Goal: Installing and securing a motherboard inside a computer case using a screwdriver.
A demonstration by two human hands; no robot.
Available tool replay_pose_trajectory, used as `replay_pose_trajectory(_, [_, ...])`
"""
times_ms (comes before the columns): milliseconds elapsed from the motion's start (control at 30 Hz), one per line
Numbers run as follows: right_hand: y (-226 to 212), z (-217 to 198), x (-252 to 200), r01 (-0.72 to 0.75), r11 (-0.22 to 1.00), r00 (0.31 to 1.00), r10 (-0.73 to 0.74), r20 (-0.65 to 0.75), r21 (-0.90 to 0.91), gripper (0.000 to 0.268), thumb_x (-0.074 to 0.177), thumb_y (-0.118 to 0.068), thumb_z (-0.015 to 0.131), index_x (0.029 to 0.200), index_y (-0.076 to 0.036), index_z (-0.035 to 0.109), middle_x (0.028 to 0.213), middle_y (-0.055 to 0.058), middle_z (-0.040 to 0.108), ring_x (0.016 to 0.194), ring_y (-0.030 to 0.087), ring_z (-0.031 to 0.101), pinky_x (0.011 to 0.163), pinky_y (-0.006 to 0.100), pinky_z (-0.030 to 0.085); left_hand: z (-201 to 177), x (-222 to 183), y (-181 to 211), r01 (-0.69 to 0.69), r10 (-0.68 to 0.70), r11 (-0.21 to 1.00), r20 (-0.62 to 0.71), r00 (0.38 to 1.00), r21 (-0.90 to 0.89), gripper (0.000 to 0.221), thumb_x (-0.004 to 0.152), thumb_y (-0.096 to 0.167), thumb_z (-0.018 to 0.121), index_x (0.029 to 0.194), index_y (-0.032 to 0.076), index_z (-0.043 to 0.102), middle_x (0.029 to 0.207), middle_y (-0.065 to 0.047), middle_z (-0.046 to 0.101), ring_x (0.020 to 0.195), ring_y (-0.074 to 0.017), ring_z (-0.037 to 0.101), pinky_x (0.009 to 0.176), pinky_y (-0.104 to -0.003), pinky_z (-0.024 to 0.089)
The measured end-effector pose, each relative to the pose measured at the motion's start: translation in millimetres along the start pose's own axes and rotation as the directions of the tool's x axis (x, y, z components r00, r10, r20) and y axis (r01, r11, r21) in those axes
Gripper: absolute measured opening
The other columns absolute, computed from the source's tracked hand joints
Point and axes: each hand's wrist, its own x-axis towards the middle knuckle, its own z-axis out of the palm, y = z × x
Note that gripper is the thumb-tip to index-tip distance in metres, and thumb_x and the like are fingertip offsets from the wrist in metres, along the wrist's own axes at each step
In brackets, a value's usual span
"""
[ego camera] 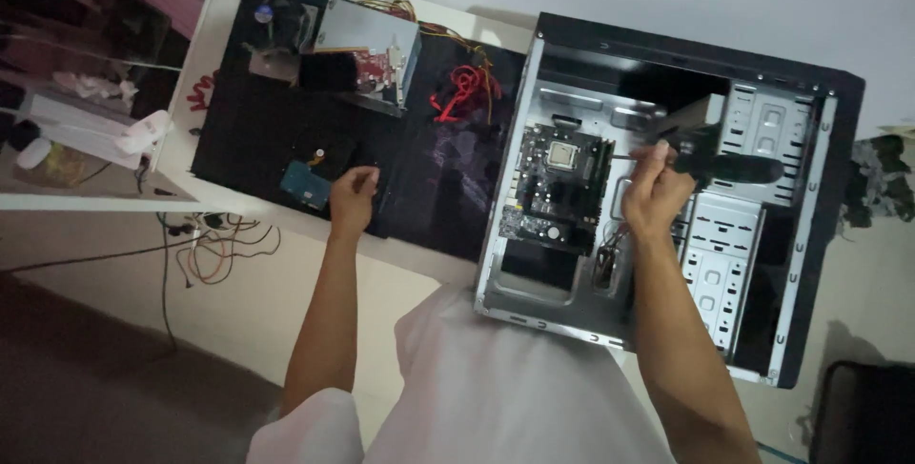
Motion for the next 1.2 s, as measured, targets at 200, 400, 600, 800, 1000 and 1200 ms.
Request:
replay_pose_trajectory(200, [-13.1, -0.5, 5.6, 0.012, 0.999, 0.999, -0.01, -0.037, 0.035, 0.05, 0.117, -0.016, 0.045, 0.082, -0.007, 0.08, 0.052, 0.013, 0.057, 0.059, 0.039, 0.063, 0.067, 0.04, 0.05, 2.6, -1.0, -7.7, -0.268, 0.301, 0.915, -0.068, 0.951, 0.3, 0.015, 0.097, 0.006, 0.07, 0.111, 0.009, 0.074, 0.102, -0.011, 0.071, 0.103, -0.0286, 0.067, 0.089, -0.039, 0.055])
replay_pose_trajectory(400, [-20.3, -2.5, 8.4, -0.013, 1.0, 0.999, 0.014, -0.037, 0.016, 0.05, 0.117, -0.018, 0.043, 0.083, -0.009, 0.078, 0.05, 0.009, 0.057, 0.057, 0.034, 0.064, 0.067, 0.039, 0.051, 5.5, -12.3, 15.9, -0.205, 0.244, 0.94, -0.12, 0.962, 0.273, 0.015, 0.099, 0.006, 0.068, 0.114, 0.005, 0.072, 0.103, -0.017, 0.069, 0.093, -0.0316, 0.069, 0.081, -0.044, 0.058])
replay_pose_trajectory(600, [-50.5, -11.0, 19.7, -0.066, 0.984, 0.997, 0.073, -0.033, 0.168, 0.053, 0.117, -0.02, 0.038, 0.084, -0.007, 0.076, 0.05, 0.004, 0.056, 0.054, 0.025, 0.062, 0.068, 0.036, 0.05, 28.3, -34.8, 72.2, -0.168, 0.15, 0.98, -0.166, 0.975, -0.103, 0.017, 0.1, 0.017, 0.071, 0.107, 0.002, 0.073, 0.09, -0.012, 0.073, 0.074, -0.0155, 0.063, 0.064, -0.029, 0.055])
replay_pose_trajectory(800, [-140.1, -32.7, 17.4, 0.032, 0.899, 0.999, -0.025, -0.021, 0.437, 0.058, 0.114, -0.016, 0.035, 0.068, -0.002, 0.068, 0.052, 0.01, 0.063, 0.044, 0.026, 0.058, 0.059, 0.035, 0.052, 103.5, -107.2, 142.5, -0.011, 0.101, 0.671, 0.076, 0.992, -0.741, 0.008, 0.094, 0.007, 0.066, 0.09, 0.0, 0.069, 0.074, -0.015, 0.066, 0.053, -0.0147, 0.057, 0.049, -0.025, 0.049])
replay_pose_trajectory(1000, [-156.9, -65.2, -5.0, 0.112, 0.829, 0.992, -0.124, -0.015, 0.548, 0.047, 0.11, -0.019, 0.038, 0.077, 0.003, 0.063, 0.059, 0.012, 0.067, 0.051, 0.026, 0.067, 0.06, 0.033, 0.055, 153.7, -165.8, 172.3, 0.328, 0.173, 0.412, 0.426, 0.888, -0.85, 0.011, 0.095, 0.01, 0.07, 0.093, -0.001, 0.07, 0.083, -0.02, 0.066, 0.06, -0.0186, 0.057, 0.055, -0.028, 0.048])
replay_pose_trajectory(1200, [-162.0, -75.1, -8.3, 0.155, 0.835, 0.986, -0.165, -0.03, 0.528, 0.048, 0.11, -0.02, 0.038, 0.079, 0.003, 0.067, 0.061, 0.011, 0.067, 0.049, 0.022, 0.066, 0.054, 0.03, 0.055, 184.1, -183.3, 170.8, 0.529, 0.095, 0.361, 0.595, 0.798, -0.768, 0.008, 0.097, 0.01, 0.069, 0.099, 0.003, 0.071, 0.086, -0.016, 0.068, 0.066, -0.0172, 0.061, 0.061, -0.026, 0.051])
